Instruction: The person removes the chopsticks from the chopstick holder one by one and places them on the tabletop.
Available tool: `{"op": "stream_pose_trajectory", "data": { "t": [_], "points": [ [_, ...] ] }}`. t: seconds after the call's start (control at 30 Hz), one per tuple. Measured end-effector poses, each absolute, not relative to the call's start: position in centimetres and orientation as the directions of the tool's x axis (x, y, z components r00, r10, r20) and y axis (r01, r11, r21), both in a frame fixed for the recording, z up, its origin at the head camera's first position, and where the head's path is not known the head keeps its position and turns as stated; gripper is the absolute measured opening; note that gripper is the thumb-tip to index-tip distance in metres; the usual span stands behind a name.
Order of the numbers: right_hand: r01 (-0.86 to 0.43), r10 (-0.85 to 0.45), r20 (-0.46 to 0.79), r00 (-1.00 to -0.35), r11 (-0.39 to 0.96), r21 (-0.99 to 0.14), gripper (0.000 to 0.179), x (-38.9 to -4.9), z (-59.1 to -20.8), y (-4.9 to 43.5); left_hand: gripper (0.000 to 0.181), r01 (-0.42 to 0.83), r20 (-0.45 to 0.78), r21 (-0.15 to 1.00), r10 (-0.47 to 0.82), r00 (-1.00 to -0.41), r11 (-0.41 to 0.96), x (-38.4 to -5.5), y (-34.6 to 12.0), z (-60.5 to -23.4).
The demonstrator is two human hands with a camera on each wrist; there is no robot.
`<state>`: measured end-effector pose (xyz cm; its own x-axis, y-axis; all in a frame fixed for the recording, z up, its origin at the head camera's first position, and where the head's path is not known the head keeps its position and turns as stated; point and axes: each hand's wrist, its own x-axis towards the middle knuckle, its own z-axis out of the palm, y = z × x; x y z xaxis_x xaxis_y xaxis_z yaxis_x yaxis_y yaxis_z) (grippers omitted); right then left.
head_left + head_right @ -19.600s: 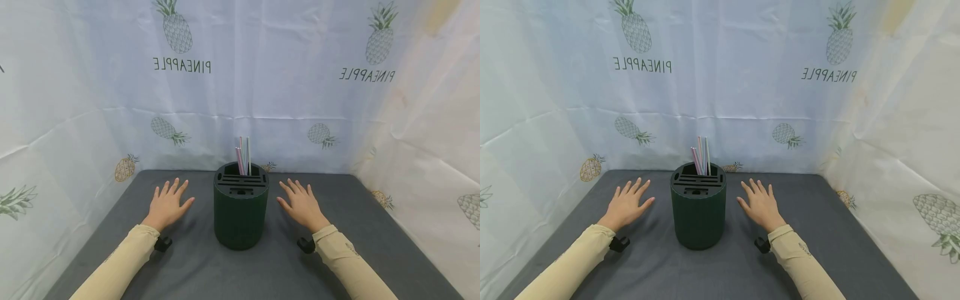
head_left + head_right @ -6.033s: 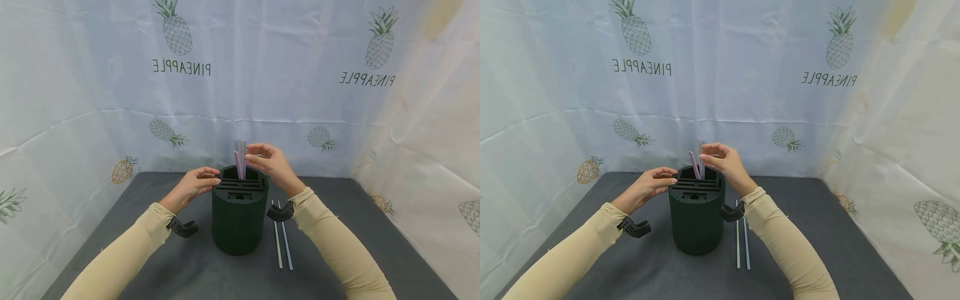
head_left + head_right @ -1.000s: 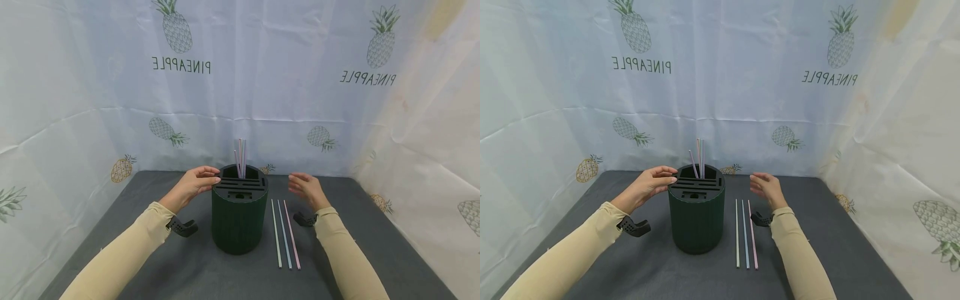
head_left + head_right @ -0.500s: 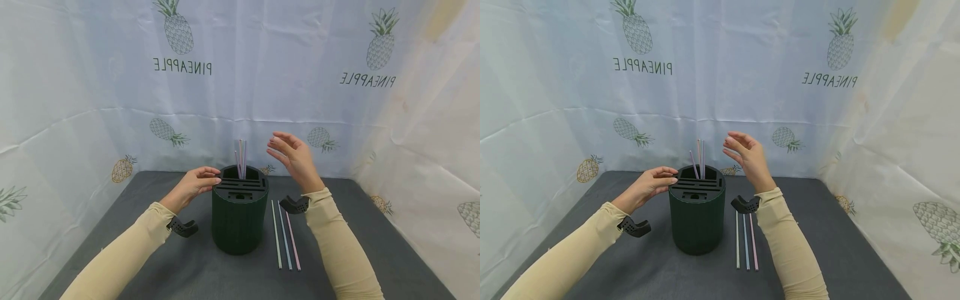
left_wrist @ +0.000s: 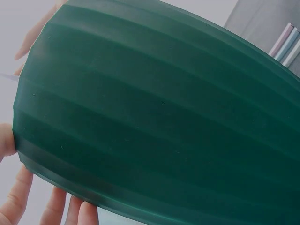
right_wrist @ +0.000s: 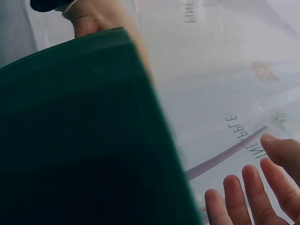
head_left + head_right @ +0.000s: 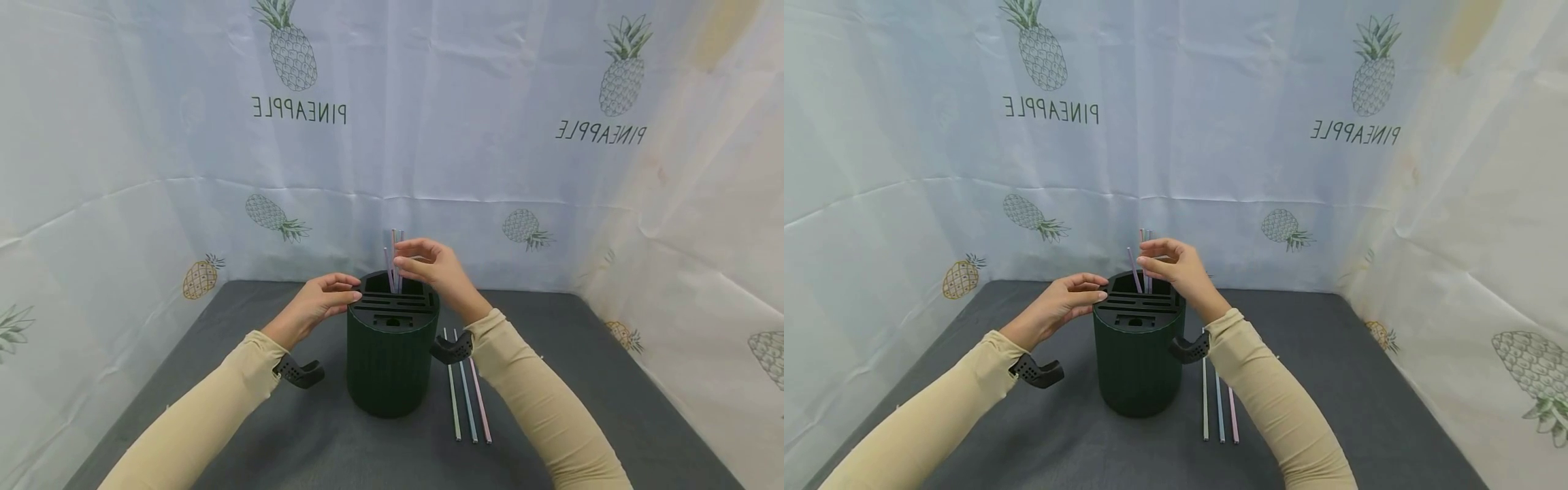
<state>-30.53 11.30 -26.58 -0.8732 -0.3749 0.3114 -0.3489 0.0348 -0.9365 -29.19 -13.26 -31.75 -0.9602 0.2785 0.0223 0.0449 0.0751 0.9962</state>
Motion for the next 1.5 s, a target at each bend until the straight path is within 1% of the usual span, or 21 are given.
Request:
{"op": "stream_pose_trajectory", "data": {
  "t": [0.2, 0.33, 0.6, 0.73, 0.87, 0.93, 1.07, 1.13, 1.3, 1.4, 1.5],
  "points": [
    [-0.352, -0.423, 0.256, -0.869, 0.165, -0.921, 0.034, -30.7, -27.2, 10.9, 0.041, 0.04, 0.016, 0.996, 0.275, -0.961, 0.08, -29.2, -13.2, -31.8],
    [-0.351, -0.431, 0.227, -0.873, 0.233, -0.907, 0.033, -30.7, -27.5, 10.7, 0.041, 0.037, 0.015, 0.996, 0.271, -0.962, 0.078, -29.1, -13.2, -31.7],
    [-0.363, -0.427, 0.226, -0.875, 0.273, -0.891, 0.022, -30.7, -27.6, 10.5, 0.042, 0.036, 0.014, 0.997, 0.279, -0.96, 0.074, -29.1, -13.2, -31.6],
    [-0.367, -0.405, 0.236, -0.883, 0.283, -0.886, 0.021, -30.7, -27.2, 10.4, 0.041, 0.034, 0.011, 0.996, 0.277, -0.961, 0.077, -29.1, -13.2, -31.7],
    [-0.373, -0.357, 0.289, -0.888, 0.196, -0.907, 0.023, -30.5, -25.8, 10.7, 0.041, 0.036, 0.014, 0.997, 0.283, -0.959, 0.074, -29.1, -13.3, -31.7],
    [-0.38, -0.338, 0.325, -0.883, 0.111, -0.918, 0.024, -30.5, -24.8, 11.1, 0.041, 0.039, 0.017, 0.997, 0.287, -0.958, 0.07, -29.1, -13.4, -31.8],
    [-0.396, -0.284, 0.392, -0.875, -0.048, -0.917, 0.02, -30.5, -22.2, 12.2, 0.041, 0.04, 0.02, 0.997, 0.291, -0.957, 0.063, -29.1, -13.4, -31.8],
    [-0.407, -0.251, 0.429, -0.868, -0.135, -0.903, 0.019, -30.5, -20.9, 12.9, 0.041, 0.041, 0.021, 0.997, 0.292, -0.956, 0.062, -29.1, -13.4, -31.7],
    [-0.458, -0.12, 0.509, -0.852, -0.298, -0.838, 0.02, -30.2, -17.9, 15.3, 0.042, 0.046, 0.024, 0.997, 0.297, -0.955, 0.065, -29.1, -13.5, -31.7],
    [-0.485, -0.027, 0.527, -0.849, -0.356, -0.799, 0.024, -30.2, -17.0, 17.1, 0.042, 0.047, 0.025, 0.997, 0.299, -0.954, 0.067, -29.3, -13.6, -31.8],
    [-0.495, 0.056, 0.516, -0.855, -0.386, -0.779, 0.03, -30.3, -16.7, 18.9, 0.042, 0.047, 0.026, 0.997, 0.301, -0.953, 0.065, -29.5, -13.6, -31.9]
  ]
}}
